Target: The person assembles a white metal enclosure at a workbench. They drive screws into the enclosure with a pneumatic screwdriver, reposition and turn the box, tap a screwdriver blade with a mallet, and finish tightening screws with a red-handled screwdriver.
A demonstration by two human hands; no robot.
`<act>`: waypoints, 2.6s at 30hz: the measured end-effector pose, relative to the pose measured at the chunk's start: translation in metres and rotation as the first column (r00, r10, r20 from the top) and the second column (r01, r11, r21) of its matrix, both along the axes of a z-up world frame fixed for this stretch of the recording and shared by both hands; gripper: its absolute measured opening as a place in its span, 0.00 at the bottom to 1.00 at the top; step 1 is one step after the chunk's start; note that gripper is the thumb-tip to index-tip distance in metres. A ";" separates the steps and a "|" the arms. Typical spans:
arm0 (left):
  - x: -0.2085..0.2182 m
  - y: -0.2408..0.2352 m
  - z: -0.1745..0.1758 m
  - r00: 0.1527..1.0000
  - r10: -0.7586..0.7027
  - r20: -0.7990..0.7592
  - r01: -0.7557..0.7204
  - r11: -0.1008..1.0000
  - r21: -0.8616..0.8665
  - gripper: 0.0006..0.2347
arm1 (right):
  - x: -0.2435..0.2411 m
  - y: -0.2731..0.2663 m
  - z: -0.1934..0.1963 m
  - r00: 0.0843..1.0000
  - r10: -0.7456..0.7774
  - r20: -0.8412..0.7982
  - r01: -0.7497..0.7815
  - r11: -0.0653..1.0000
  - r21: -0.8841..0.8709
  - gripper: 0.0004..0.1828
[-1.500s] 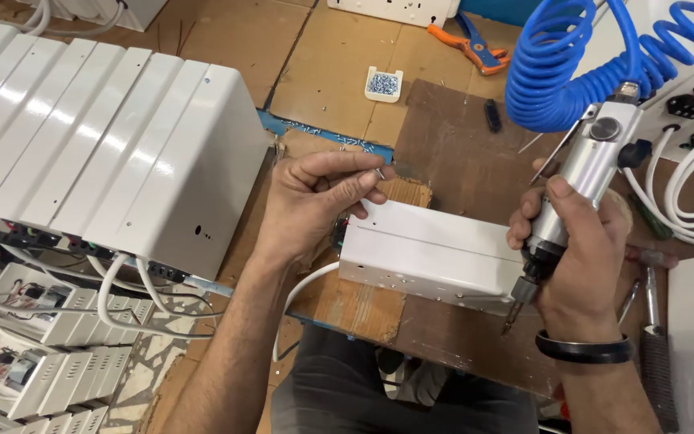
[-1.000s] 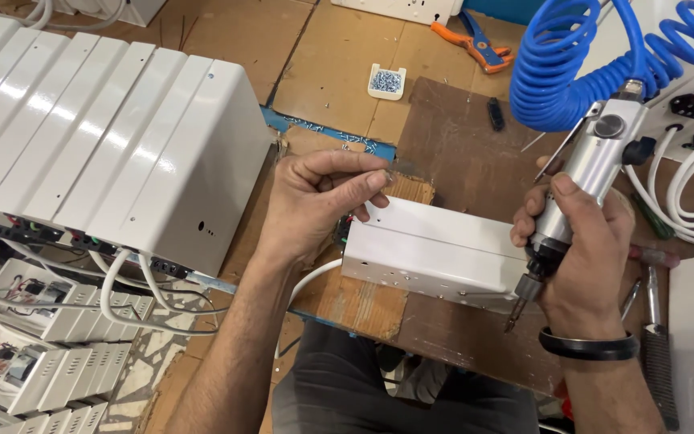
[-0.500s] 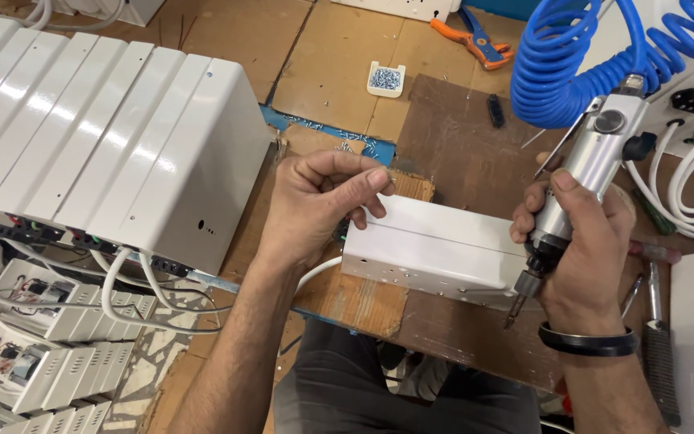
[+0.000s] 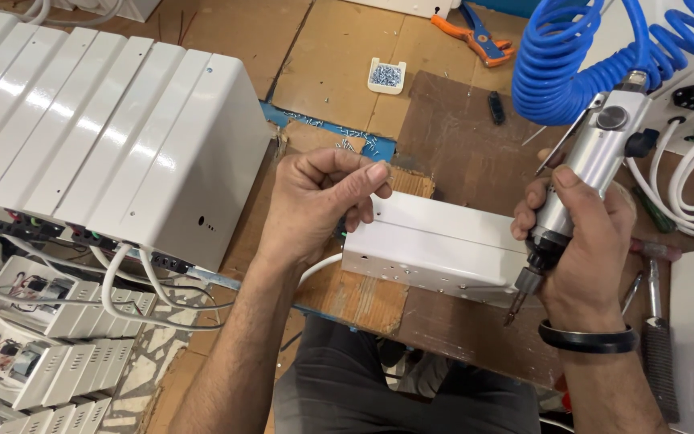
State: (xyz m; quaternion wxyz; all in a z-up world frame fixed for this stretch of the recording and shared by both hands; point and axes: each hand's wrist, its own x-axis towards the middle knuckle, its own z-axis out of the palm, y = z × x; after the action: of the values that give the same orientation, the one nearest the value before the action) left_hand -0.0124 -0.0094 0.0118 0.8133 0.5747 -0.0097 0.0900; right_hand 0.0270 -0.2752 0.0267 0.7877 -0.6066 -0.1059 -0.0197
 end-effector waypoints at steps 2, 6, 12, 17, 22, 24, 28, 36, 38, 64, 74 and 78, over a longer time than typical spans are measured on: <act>0.000 0.000 -0.001 1.000 0.005 -0.007 -0.005 1.000 -0.001 0.07 | 0.001 -0.001 -0.001 1.000 0.003 0.008 -0.003 1.000 -0.002 0.18; 0.000 0.000 -0.002 0.999 0.011 -0.036 -0.011 1.000 -0.014 0.07 | 0.000 -0.001 -0.002 1.000 0.009 -0.001 -0.009 1.000 0.022 0.18; -0.008 0.002 0.001 0.999 -0.031 0.038 0.029 0.999 0.042 0.07 | 0.004 -0.004 -0.006 1.000 0.003 -0.014 -0.002 0.999 0.037 0.18; -0.044 -0.002 0.002 0.992 -0.127 0.025 0.126 0.990 0.061 0.08 | 0.006 -0.011 -0.013 0.999 0.011 -0.046 -0.003 0.986 0.168 0.18; -0.090 -0.012 -0.007 0.985 -0.125 -0.120 0.142 0.979 0.148 0.08 | 0.000 -0.012 -0.019 1.000 -0.012 -0.011 0.014 0.987 0.159 0.14; -0.101 -0.019 -0.016 0.976 -0.141 -0.166 0.158 0.983 0.097 0.05 | -0.009 -0.006 -0.012 0.999 -0.038 0.014 0.035 0.977 0.210 0.16; -0.113 -0.042 -0.047 0.984 -0.119 -0.130 0.115 0.993 -0.034 0.05 | -0.040 0.008 0.008 0.997 -0.081 -0.009 0.076 0.877 0.475 0.11; -0.118 -0.063 -0.045 0.988 -0.139 -0.063 0.128 0.980 -0.151 0.07 | -0.075 0.023 0.031 0.982 0.067 0.175 -0.132 0.908 0.398 0.12; -0.119 -0.062 -0.041 0.989 -0.134 -0.065 0.122 0.979 -0.161 0.07 | -0.075 0.025 0.030 0.980 0.068 0.189 -0.138 0.913 0.385 0.12; -0.039 -0.052 -0.030 0.693 0.428 0.580 -0.714 0.520 0.469 0.26 | 0.016 0.114 0.051 0.877 0.137 0.460 -0.190 0.979 0.070 0.07; -0.036 -0.061 -0.036 0.757 0.504 0.416 -0.648 0.661 0.377 0.27 | 0.019 0.118 0.048 0.858 0.216 0.466 -0.241 0.970 -0.005 0.07; -0.036 -0.061 -0.034 0.776 0.510 0.370 -0.626 0.693 0.358 0.26 | 0.017 0.122 0.047 0.876 0.240 0.419 -0.277 0.961 0.028 0.08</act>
State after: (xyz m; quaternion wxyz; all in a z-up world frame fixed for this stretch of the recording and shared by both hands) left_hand -0.0483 -0.0703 -0.0226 0.5759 0.7096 0.0498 0.4029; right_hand 0.0442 -0.1537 0.0735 0.7689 -0.5343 -0.3482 -0.0461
